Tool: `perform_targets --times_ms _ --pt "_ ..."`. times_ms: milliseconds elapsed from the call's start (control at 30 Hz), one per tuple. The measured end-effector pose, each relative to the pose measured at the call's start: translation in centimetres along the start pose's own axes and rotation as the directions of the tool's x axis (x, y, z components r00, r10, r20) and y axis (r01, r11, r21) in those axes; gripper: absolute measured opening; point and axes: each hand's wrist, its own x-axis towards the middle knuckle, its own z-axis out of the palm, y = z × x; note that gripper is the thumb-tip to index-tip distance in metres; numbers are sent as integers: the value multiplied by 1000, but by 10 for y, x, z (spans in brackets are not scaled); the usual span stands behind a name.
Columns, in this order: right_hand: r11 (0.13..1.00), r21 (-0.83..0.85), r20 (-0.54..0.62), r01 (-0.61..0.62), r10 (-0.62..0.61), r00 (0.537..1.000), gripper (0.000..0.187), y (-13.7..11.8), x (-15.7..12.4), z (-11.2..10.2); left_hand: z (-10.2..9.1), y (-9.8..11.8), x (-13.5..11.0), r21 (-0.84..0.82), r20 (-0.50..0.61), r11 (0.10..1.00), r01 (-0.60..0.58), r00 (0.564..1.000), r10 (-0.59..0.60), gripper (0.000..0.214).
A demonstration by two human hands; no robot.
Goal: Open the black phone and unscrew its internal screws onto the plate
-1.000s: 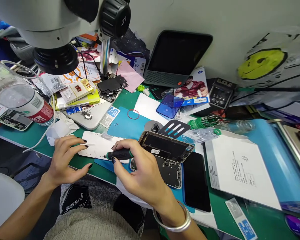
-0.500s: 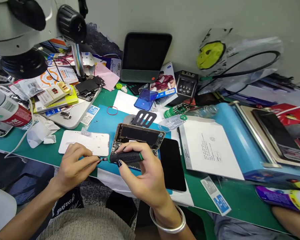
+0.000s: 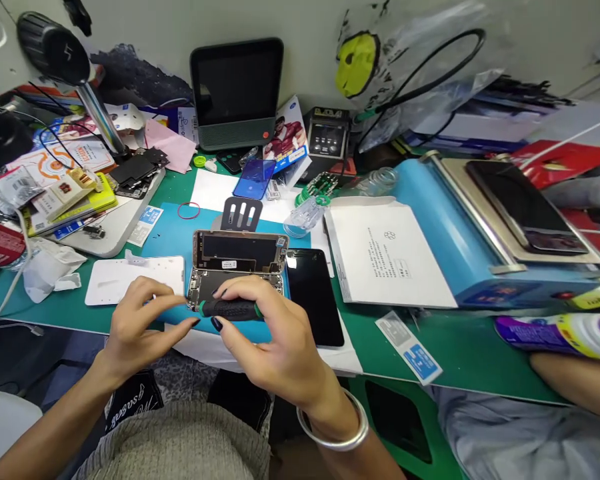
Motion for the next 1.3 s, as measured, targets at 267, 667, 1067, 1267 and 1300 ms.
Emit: perform_targets --times_ms 267,667,1067,1267,1300 --pt "938 -328 201 112 -47 978 27 1 6 -45 30 9 3 3 113 999 -44 993 43 48" --pt "929 -336 312 153 -44 949 27 10 13 -41 39 8 -5 103 212 984 -147 970 123 30" --pt "917 -355 365 181 -43 930 23 10 18 -35 40 8 -5 96 225 983 -158 965 133 28" --pt "857 -451 355 247 -82 931 8 9 19 -33 45 10 0 60 207 994 -88 976 74 28" --pt "844 -471 343 257 -93 935 7 9 19 -33 46 10 2 47 206 997 -68 977 57 26"
